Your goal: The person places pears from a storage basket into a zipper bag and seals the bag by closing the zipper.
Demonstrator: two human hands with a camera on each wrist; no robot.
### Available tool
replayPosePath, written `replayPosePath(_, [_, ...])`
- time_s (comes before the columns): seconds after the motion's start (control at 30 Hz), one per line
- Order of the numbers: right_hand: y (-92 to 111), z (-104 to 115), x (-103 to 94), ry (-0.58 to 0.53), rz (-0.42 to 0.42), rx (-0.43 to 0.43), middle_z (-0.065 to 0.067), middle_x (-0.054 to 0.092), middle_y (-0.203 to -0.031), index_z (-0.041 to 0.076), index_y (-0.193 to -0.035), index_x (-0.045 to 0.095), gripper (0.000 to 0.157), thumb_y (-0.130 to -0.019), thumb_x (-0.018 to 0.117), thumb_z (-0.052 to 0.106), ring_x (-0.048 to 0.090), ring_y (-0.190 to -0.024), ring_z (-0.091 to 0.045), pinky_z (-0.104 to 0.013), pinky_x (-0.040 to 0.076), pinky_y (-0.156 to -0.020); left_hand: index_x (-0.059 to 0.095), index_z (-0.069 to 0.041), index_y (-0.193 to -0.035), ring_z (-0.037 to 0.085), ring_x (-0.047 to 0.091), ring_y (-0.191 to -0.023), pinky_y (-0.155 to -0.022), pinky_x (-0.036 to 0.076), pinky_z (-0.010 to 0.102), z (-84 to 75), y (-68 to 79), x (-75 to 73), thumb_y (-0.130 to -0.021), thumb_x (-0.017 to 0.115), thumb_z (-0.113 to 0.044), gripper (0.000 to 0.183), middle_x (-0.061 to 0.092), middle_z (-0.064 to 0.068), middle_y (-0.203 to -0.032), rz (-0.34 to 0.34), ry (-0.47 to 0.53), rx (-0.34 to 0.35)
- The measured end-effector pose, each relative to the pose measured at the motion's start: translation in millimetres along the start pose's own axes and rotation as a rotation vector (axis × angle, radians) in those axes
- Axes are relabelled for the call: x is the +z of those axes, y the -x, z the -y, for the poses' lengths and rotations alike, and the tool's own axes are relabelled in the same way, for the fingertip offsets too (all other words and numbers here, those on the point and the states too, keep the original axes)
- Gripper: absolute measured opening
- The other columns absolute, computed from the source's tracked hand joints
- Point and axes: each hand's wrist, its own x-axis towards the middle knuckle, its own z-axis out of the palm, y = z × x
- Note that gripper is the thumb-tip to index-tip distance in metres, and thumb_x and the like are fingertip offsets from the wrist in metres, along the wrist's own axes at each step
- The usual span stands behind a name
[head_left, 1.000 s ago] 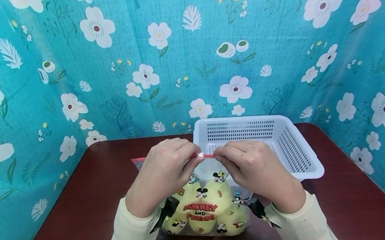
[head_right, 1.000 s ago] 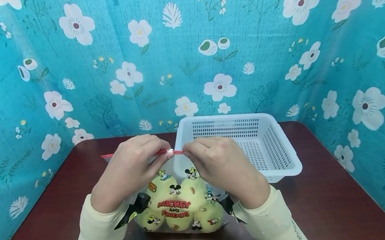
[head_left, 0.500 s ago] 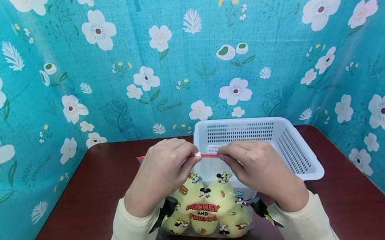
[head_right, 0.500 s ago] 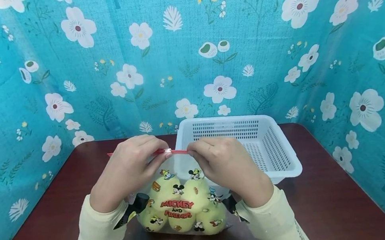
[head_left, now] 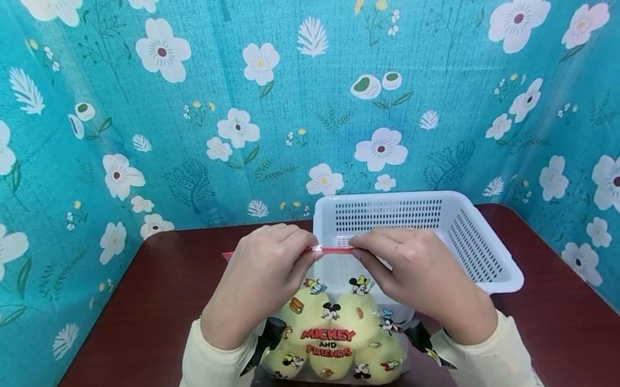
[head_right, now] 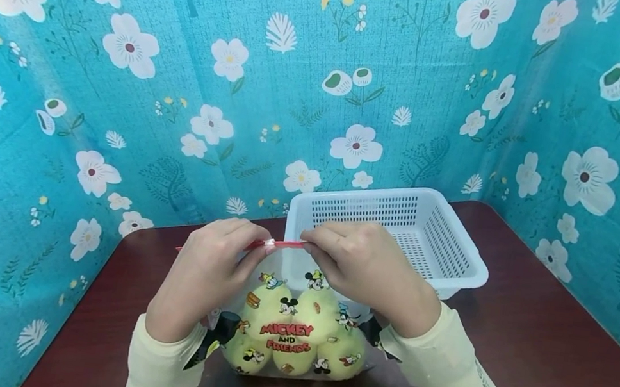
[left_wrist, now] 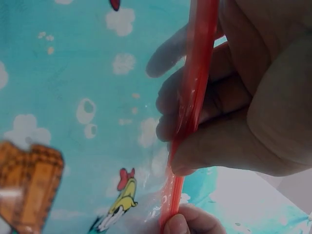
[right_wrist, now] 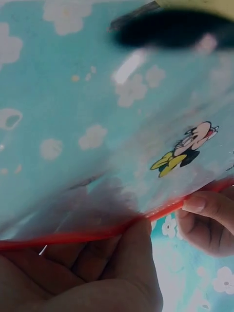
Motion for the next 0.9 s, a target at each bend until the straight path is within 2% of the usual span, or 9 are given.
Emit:
replayPosePath(0.13, [-4.2,6.3,4.9,0.0,-0.047,-0.018,-0.007,0.073,-0.102,0.004,-0.112,0.071,0.034,-0.099,0.057,0.033,0.07,-0.091,-0.021,-0.04,0.056,-0.078,0.072,-0.01,-0.091,0.012,0.06,-0.069,-0.065,0.051,0.026,0.3,0.1,-0.1,-0.085,0.077,-0.017,0.01,0.068,-0.003,-0.081,-0.008,0.004,0.006])
replayPosePath(0.23, [-7.9,11.6,10.1,-0.013,-0.101,-0.048,-0.009,0.072,-0.104,0.003,-0.111,0.071,0.033,-0.1,0.057,0.03,0.069,-0.096,-0.024,-0.044,0.053,-0.085,0.072,-0.01,-0.091,0.012,0.061,-0.07,-0.065,0.051,0.026,0.5,0.4,-0.4,-0.085,0.077,-0.017,0.01,0.068,-0.002,-0.081,-0.015,0.003,0.009])
replayPosePath(0.37, [-11.0,16.1,17.9,-0.002,-0.162,-0.09,-0.009,0.072,-0.101,0.002,-0.108,0.072,0.03,-0.101,0.055,0.025,0.069,-0.094,-0.024,-0.044,0.053,-0.085,0.072,-0.01,-0.09,0.012,0.06,-0.069,-0.064,0.051,0.026,0.3,0.8,-0.8,-0.085,0.077,-0.016,0.009,0.068,-0.002,-0.081,-0.021,0.007,0.02])
replayPosePath(0.5, [-10.9,16.5,24.6,0.018,-0.188,-0.111,-0.01,0.072,-0.097,0.0,-0.103,0.073,0.031,-0.102,0.053,0.023,0.069,-0.09,-0.024,-0.043,0.054,-0.083,0.071,-0.01,-0.089,0.012,0.059,-0.068,-0.063,0.05,0.027,0.7,1.3,-1.2,-0.085,0.077,-0.017,0.009,0.068,-0.002,-0.08,-0.019,0.018,0.032])
replayPosePath(0.9, [-6.7,13.5,27.6,0.009,-0.109,-0.031,-0.006,0.07,-0.091,0.003,-0.098,0.073,0.026,-0.099,0.059,0.024,0.067,-0.083,-0.022,-0.04,0.055,-0.08,0.069,-0.011,-0.086,0.01,0.054,-0.065,-0.062,0.049,0.025,2.8,1.9,-2.4,-0.087,0.075,-0.018,0.009,0.066,-0.004,-0.078,-0.002,0.051,0.052])
